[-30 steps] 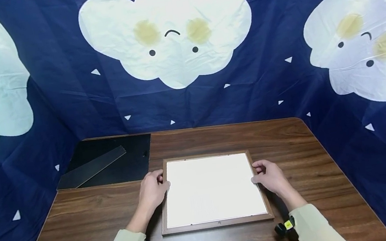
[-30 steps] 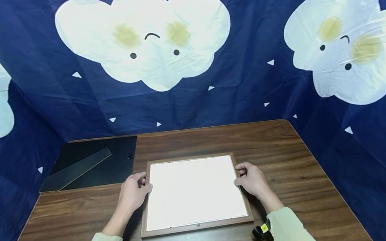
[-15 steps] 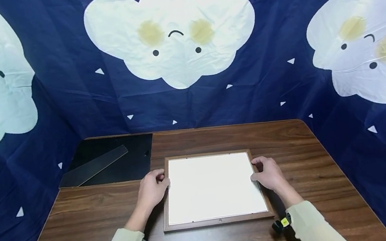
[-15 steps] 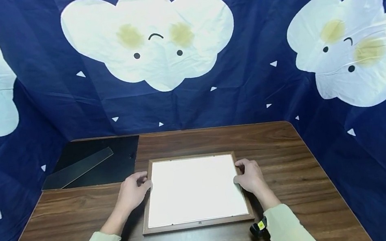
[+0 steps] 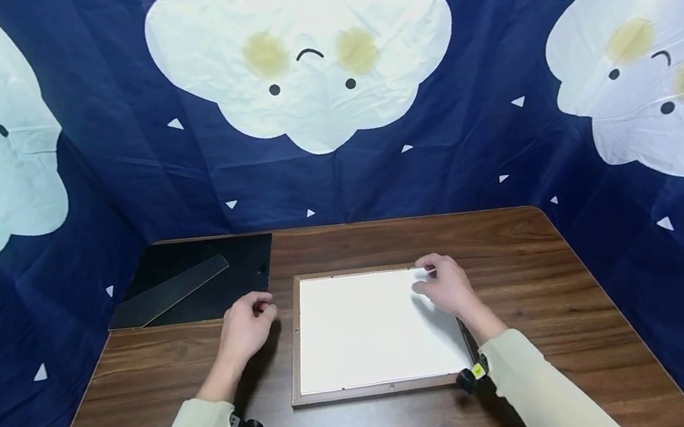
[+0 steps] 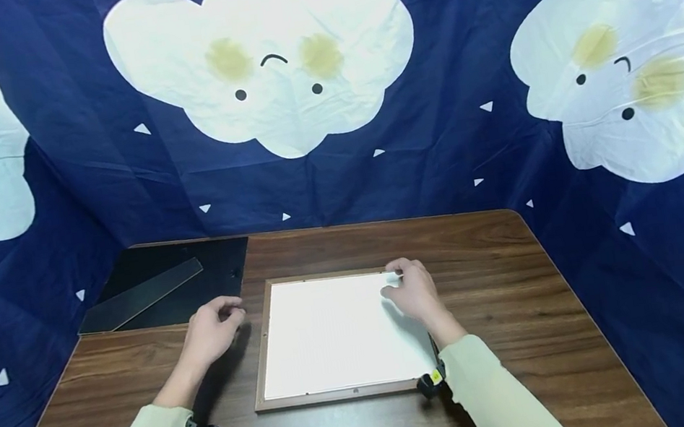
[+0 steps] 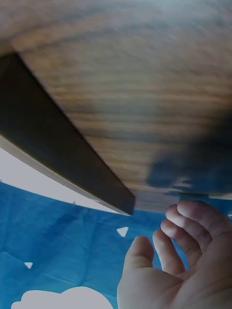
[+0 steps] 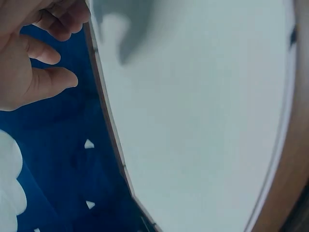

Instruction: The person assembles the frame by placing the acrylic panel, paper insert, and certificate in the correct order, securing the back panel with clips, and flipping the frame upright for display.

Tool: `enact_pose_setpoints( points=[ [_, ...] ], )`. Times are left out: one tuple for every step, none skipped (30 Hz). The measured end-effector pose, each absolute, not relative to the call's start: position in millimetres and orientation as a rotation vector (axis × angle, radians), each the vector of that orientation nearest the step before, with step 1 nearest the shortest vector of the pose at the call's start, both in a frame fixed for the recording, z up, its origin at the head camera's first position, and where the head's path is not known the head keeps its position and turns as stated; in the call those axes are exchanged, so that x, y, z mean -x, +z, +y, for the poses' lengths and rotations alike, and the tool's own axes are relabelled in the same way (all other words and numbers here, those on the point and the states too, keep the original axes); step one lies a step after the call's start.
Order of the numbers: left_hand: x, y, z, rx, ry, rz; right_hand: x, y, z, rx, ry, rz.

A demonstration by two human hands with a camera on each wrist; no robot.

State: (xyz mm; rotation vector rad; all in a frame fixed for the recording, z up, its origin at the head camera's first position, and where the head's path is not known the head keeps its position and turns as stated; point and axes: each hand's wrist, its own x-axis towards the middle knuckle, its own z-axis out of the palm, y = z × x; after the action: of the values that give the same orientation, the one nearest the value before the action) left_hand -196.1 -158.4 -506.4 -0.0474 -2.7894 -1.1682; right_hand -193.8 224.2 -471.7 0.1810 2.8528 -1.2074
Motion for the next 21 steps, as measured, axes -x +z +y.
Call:
enact_pose_setpoints(
  points=[
    [197,-505,-161,0.04,-1.159,-2.794,197,-470,220,-0.154,-1.215,2.852],
    [199,-504,-164,0.028,-1.153,-2.798,199,-469,215,-0.126,-1.22,2.848],
    [200,-503,-166,0.017,-1.142,-2.8,202,-468,211,-0.101,-1.225,2.845],
    [201,-503,-169,0.008,-1.133,-2.805,205,-467,206,-0.075,-1.216,2.848],
    [203,-502,-171,0.0,-1.13,-2.811,208,-466,202,-0.052,-1.212,2.848],
    [204,-501,-174,-0.004,-1.131,-2.815,210,-465,198,-0.033,-1.209,2.844],
    [205,-500,-176,-0.011,-1.13,-2.821,212,-464,194,-0.019,-1.206,2.84],
    [206,-499,-179,-0.017,-1.13,-2.828,215,-463,190,-0.009,-1.215,2.83],
    [207,-497,-182,-0.023,-1.133,-2.836,217,-462,185,-0.005,-1.221,2.823],
    [208,-495,-185,-0.027,-1.134,-2.851,219,-462,181,0.003,-1.227,2.818],
    [208,-494,-188,-0.028,-1.132,-2.866,222,-461,177,0.012,-1.242,2.806],
    [209,-491,-191,-0.029,-1.129,-2.882,224,-461,173,0.019,-1.251,2.797],
    [209,-490,-195,-0.034,-1.123,-2.9,227,-461,169,0.027,-1.261,2.788],
    [209,-488,-198,-0.032,-1.114,-2.915,229,-462,166,0.036,-1.267,2.783],
    [209,-487,-202,-0.029,-1.105,-2.928,231,-462,163,0.043,-1.267,2.779],
    [209,-485,-206,-0.029,-1.093,-2.941,232,-463,159,0.05,-1.271,2.772],
    [209,-484,-209,-0.03,-1.088,-2.95,234,-464,155,0.056,-1.275,2.766],
    [209,-483,-213,-0.034,-1.082,-2.953,235,-464,152,0.062,-1.277,2.761],
    [209,-483,-216,-0.038,-1.076,-2.953,236,-465,148,0.069,-1.283,2.756],
    [209,-482,-219,-0.04,-1.076,-2.951,237,-465,145,0.075,-1.288,2.754],
    [210,-481,-222,-0.047,-1.076,-2.95,238,-465,142,0.08,-1.297,2.748]
  ],
)
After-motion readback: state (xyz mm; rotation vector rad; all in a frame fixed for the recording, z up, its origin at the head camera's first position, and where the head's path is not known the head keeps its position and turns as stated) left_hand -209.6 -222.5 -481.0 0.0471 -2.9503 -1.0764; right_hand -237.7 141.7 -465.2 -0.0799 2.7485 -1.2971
